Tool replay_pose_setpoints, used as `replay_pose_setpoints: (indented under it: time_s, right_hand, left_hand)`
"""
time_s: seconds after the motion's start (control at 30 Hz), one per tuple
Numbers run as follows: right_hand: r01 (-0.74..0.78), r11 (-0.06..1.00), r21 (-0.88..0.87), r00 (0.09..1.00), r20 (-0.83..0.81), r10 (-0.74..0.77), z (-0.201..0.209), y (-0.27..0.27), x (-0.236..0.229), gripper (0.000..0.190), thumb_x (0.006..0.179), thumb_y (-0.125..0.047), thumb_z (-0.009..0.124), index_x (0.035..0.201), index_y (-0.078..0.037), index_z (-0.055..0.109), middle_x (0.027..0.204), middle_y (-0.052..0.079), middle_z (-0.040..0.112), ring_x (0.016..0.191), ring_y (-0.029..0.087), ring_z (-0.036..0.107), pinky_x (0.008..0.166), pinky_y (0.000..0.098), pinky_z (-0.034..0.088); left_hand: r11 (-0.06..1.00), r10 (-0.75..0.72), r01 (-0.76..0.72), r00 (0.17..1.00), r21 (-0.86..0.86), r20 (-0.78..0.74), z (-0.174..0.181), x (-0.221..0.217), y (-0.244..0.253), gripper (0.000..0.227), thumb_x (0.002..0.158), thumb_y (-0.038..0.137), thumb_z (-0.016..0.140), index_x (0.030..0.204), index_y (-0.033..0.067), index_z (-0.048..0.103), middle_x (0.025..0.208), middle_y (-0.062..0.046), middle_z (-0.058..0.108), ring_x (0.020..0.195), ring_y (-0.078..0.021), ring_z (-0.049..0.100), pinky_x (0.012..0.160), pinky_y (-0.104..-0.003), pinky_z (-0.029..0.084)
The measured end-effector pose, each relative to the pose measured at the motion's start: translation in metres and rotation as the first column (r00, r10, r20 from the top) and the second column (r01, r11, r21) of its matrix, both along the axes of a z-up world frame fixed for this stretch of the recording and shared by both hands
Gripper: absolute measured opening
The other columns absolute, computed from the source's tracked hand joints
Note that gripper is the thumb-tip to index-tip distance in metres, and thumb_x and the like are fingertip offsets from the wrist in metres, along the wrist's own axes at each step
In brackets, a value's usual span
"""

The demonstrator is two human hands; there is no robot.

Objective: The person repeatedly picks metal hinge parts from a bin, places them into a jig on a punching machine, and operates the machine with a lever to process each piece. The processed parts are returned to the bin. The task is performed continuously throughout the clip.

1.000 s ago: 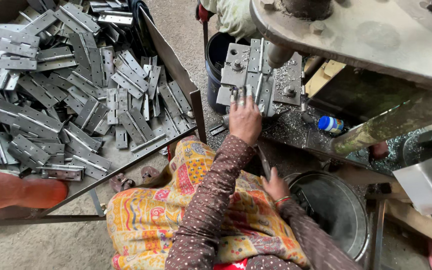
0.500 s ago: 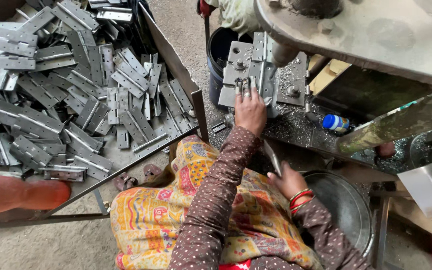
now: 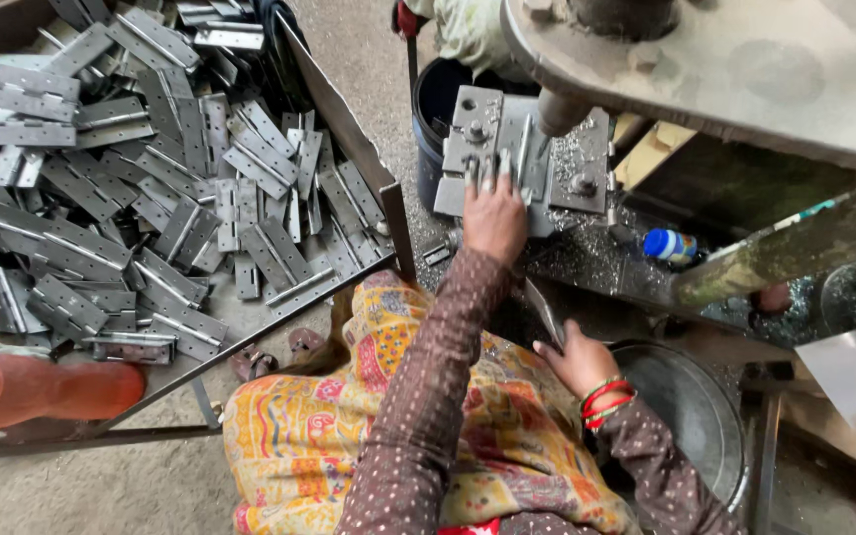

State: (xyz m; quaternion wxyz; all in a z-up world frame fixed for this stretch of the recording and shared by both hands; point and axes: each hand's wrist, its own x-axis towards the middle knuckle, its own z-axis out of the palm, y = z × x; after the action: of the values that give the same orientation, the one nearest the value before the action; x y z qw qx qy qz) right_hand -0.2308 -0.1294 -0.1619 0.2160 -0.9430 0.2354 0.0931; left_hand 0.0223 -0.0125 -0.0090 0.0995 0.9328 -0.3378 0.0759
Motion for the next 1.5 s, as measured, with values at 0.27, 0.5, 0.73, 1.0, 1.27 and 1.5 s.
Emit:
replay_pose_setpoints:
  time_s: [0.27, 0.5, 0.73, 1.0, 1.27, 1.5]
  right_hand:
    - [0.13, 0.992, -0.007, 0.972, 0.199, -0.126, -0.08, 0.028, 0.009, 0.05, 0.088, -0.047, 0.064, 0.114, -0.005, 0.053, 0.074, 0.025, 0.069, 0.07, 0.048, 0.068, 0.061, 0.0576, 0.052]
    - [0.038, 0.998, 0.047, 0.999, 0.036, -0.039, -0.017, 0.003, 0.008, 0.062, 0.085, -0.053, 0.068, 0.112, 0.0, 0.051, 0.077, 0.029, 0.068, 0.073, 0.048, 0.069, 0.063, 0.0548, 0.056]
    - [-0.043, 0.999, -0.003, 0.977, 0.207, 0.043, -0.03, 0.011, 0.002, 0.074, 0.089, -0.051, 0.066, 0.127, 0.008, 0.045, 0.073, 0.031, 0.066, 0.069, 0.049, 0.068, 0.058, 0.0566, 0.054]
    - [0.137, 0.99, 0.042, 0.979, 0.144, -0.141, -0.085, 0.028, 0.008, 0.064, 0.088, -0.05, 0.065, 0.131, -0.005, 0.052, 0.073, 0.026, 0.069, 0.069, 0.047, 0.068, 0.059, 0.0559, 0.053]
    - [0.156, 0.984, 0.085, 0.871, 0.458, -0.177, 0.085, 0.028, 0.012, 0.051, 0.09, -0.042, 0.071, 0.125, -0.006, 0.06, 0.11, 0.018, 0.067, 0.08, 0.031, 0.07, 0.069, 0.0434, 0.057]
    - [0.108, 0.992, 0.067, 0.749, 0.651, -0.125, 0.111, 0.042, 0.016, 0.044, 0.093, -0.031, 0.075, 0.126, -0.004, 0.061, 0.126, 0.015, 0.055, 0.102, 0.026, 0.065, 0.084, 0.036, 0.058]
  left_hand:
    - [0.999, 0.022, -0.022, 1.0, -0.044, -0.007, -0.002, 0.021, -0.018, 0.035, 0.097, 0.012, 0.049, 0.125, 0.0011, 0.066, 0.142, -0.016, 0.057, 0.13, -0.0325, 0.056, 0.114, -0.056, 0.035]
    - [0.998, -0.016, 0.018, 0.999, -0.058, 0.037, 0.015, 0.021, -0.003, 0.031, 0.093, 0.012, 0.051, 0.115, 0.0048, 0.072, 0.142, -0.016, 0.057, 0.133, -0.0327, 0.054, 0.116, -0.059, 0.031]
    - [1.0, 0.026, -0.025, 0.995, 0.007, -0.096, 0.009, 0.052, -0.022, 0.029, 0.101, 0.017, 0.048, 0.106, 0.0097, 0.075, 0.147, -0.012, 0.055, 0.134, -0.029, 0.053, 0.119, -0.059, 0.026]
    - [0.999, -0.003, 0.007, 0.996, 0.045, -0.086, 0.005, 0.059, -0.022, 0.027, 0.1, 0.018, 0.051, 0.109, 0.0077, 0.074, 0.143, -0.012, 0.059, 0.128, -0.0264, 0.058, 0.119, -0.057, 0.03]
    - [0.99, -0.087, 0.088, 0.996, -0.112, 0.012, 0.021, -0.028, 0.027, 0.021, 0.095, 0.016, 0.056, 0.102, 0.0052, 0.073, 0.12, -0.017, 0.067, 0.11, -0.0306, 0.064, 0.121, -0.052, 0.031]
    - [0.931, -0.043, 0.201, 0.889, -0.304, 0.456, 0.035, -0.093, 0.071, 0.019, 0.095, 0.016, 0.06, 0.109, 0.0035, 0.062, 0.122, -0.014, 0.065, 0.117, -0.0292, 0.063, 0.115, -0.052, 0.037]
